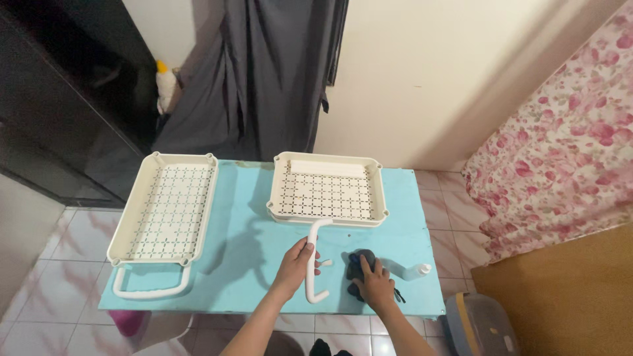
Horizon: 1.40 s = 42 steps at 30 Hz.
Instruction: The person wipes white plastic tray components with a dark cloth and assembles them into two trays on a light blue table. The person handles straight and curved white plastic pieces, places them into the tray frames, and wipes the assembled trays.
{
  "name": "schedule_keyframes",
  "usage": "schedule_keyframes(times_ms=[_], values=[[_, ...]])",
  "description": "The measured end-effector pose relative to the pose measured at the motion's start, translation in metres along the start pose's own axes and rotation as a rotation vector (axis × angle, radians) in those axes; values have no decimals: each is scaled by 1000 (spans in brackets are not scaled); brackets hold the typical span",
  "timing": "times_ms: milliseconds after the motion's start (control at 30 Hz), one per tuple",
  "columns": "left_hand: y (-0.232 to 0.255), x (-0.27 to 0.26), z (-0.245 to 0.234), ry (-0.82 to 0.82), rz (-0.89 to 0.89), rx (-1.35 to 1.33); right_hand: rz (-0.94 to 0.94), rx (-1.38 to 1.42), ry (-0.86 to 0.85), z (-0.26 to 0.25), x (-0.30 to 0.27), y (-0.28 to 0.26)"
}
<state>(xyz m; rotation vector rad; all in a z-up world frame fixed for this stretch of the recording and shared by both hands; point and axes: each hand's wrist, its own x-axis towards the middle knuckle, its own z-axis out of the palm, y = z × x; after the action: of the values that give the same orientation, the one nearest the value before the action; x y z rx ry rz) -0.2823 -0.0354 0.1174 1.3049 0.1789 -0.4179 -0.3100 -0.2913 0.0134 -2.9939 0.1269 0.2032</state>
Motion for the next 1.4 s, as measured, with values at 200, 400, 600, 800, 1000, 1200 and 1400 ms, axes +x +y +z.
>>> schedule_keyframes(times_ms=[200,400,600,800,1000,1200,1400], values=[[14,-5,-12,34,79,58,-19,344,194,-8,13,-3],[9,-3,-20,56,84,125,-374,762,514,-131,-12,-93],[22,-23,-29,-34,559,223,-341,560,438,-171,-33,-165],[47,-52,-49,37,119,196,-85,531,377,-150,-24,-155],[61,-61,-72,79,509,522,-184,721,571,-178,-37,-159],[86,-78,-79,-34,842,897,-559,537,248,-220,-54,-196],[110,-88,-84,-109,750,874,-468,468,150,-228,-44,-199]])
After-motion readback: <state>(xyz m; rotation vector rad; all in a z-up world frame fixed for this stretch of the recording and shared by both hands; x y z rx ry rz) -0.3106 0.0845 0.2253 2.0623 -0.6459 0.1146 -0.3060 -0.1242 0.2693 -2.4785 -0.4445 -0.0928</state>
